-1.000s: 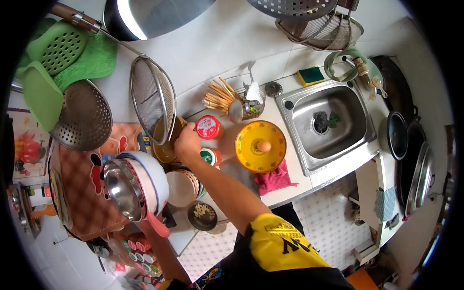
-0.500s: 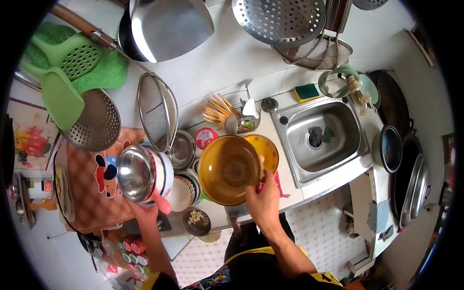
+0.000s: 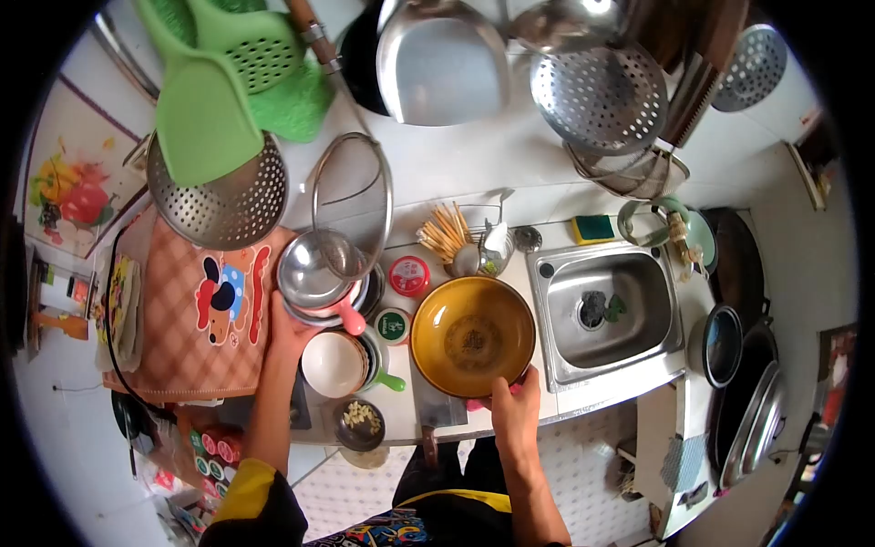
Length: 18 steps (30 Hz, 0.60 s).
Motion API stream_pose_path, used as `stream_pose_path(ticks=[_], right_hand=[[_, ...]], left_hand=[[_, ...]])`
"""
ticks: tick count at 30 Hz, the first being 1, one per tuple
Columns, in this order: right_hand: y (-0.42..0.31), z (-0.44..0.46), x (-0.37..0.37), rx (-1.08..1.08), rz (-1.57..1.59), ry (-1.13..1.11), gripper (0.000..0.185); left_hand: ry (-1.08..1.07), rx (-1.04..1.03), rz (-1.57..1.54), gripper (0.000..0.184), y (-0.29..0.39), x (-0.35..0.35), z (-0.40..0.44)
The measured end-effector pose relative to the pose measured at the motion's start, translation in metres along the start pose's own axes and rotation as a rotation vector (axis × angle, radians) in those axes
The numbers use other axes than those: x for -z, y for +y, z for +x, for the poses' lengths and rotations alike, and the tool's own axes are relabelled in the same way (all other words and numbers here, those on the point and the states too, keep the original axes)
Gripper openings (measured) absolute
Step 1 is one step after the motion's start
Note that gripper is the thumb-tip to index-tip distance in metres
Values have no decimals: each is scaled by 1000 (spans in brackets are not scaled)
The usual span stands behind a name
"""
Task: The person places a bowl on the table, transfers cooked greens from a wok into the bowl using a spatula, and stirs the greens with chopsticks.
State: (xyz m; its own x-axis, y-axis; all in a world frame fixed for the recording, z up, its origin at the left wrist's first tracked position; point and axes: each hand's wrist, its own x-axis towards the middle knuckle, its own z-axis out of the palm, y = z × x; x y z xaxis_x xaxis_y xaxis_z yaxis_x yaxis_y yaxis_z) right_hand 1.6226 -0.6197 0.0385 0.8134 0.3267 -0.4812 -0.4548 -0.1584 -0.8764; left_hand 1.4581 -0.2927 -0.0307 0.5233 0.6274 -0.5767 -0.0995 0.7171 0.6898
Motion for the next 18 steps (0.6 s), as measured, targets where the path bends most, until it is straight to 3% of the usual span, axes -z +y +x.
stream_pose_path(ticks=[4,12,15,18], right_hand=[[0,-5,-11,-32,72,-49,35],[-1,-11,-21,-17,50,-21,34],[-4,-14,-23,3,121,-28,33],[-6,-22,-22,17,87,44,30]], left_hand=[[117,67,71,72,-2,0,24],[123,112,106,70,-35,53,90],[212,49,195,53,-40,52,94],[223,14,237,51,-42,54,99]])
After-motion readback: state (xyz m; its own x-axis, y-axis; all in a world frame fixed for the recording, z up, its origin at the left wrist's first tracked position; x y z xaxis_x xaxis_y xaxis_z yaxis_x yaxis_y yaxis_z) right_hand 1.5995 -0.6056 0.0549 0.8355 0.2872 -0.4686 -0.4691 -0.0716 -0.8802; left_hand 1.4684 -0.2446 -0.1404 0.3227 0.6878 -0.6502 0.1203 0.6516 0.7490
